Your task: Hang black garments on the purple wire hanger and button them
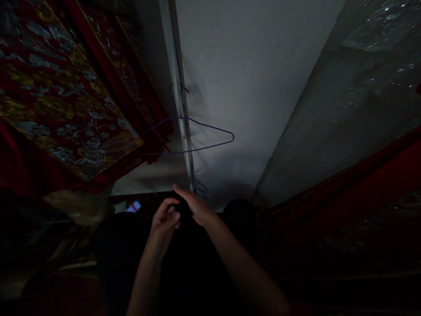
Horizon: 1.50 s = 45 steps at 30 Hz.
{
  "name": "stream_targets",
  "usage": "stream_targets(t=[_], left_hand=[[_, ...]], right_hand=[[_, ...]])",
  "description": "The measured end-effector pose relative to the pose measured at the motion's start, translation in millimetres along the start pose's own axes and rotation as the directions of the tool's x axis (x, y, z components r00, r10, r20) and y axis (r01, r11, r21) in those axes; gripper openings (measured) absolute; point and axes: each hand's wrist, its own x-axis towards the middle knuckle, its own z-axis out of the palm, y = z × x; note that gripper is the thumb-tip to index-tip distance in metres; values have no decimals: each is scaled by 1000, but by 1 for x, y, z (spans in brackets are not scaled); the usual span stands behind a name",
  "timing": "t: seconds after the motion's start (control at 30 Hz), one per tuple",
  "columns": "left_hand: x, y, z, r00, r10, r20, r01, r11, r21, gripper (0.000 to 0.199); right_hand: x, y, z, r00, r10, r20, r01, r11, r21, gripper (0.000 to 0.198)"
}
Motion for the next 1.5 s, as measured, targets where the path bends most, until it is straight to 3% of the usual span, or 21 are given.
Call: stream_targets(t=[0.1,0.2,0.33,0.43,0.5,0.53,0.6,0.67,0.73,0.83,0.93,1.0,1.1,1.13,1.2,1.27,1.33,1.43,1.5], left_hand=[[0,25,14,995,33,89,-54,968,244,25],[1,49,21,993,53,106,-82,954,289,31],[3,70,17,994,8,106,-47,926,373,43],[10,73,7,992,120,48,-129,874,468,35],[16,65,0,979,187,77,-200,832,517,36],[18,59,-2,979,158,125,-201,819,538,39],[19,44,-4,970,-33,243,-122,794,595,50],[19,30,-6,918,-249,308,-21,746,665,57],[19,24,-10,861,-376,342,16,693,721,55],[25,29,-27,839,-422,343,-41,580,814,44],[38,45,-56,898,-376,230,-56,421,905,41],[45,58,-74,931,-318,179,-36,407,913,41],[50,77,-89,975,-178,130,-55,375,926,45],[50,83,-92,984,-138,114,-63,332,941,46],[52,91,-98,988,-123,89,-56,249,967,46],[55,95,-105,983,-170,66,-31,203,979,46],[60,98,-113,986,-164,24,-2,135,991,47],[74,106,-124,1000,20,-5,4,38,999,50],[85,117,-124,985,160,71,-81,59,995,49]], right_hand=[[-4,-22,-5,989,37,141,-37,999,-8,48],[-14,-35,-9,968,8,251,2,999,-41,42],[-29,-43,-15,966,3,260,83,944,-319,36],[-37,-56,-22,979,-37,201,138,848,-512,35],[-41,-71,-26,965,-48,259,195,791,-580,36],[-43,-81,-27,949,-30,315,227,758,-611,35],[-46,-103,-28,917,11,398,292,661,-692,31],[-49,-126,-29,907,6,422,359,514,-779,27],[-51,-147,-29,907,2,421,392,362,-846,24],[-44,-171,-35,914,22,406,395,185,-900,15],[-20,-178,-46,910,-134,393,405,76,-911,12],[6,-170,-55,846,-335,415,461,70,-884,13],[46,-146,-68,716,-610,338,505,120,-855,40],[56,-138,-72,708,-643,292,488,146,-861,39],[68,-126,-80,736,-641,219,423,184,-887,29],[68,-121,-85,764,-620,180,364,184,-913,20],[59,-124,-89,761,-628,165,332,157,-930,16],[40,-137,-90,742,-649,167,316,118,-942,13],[32,-145,-88,742,-653,150,299,123,-946,15]])
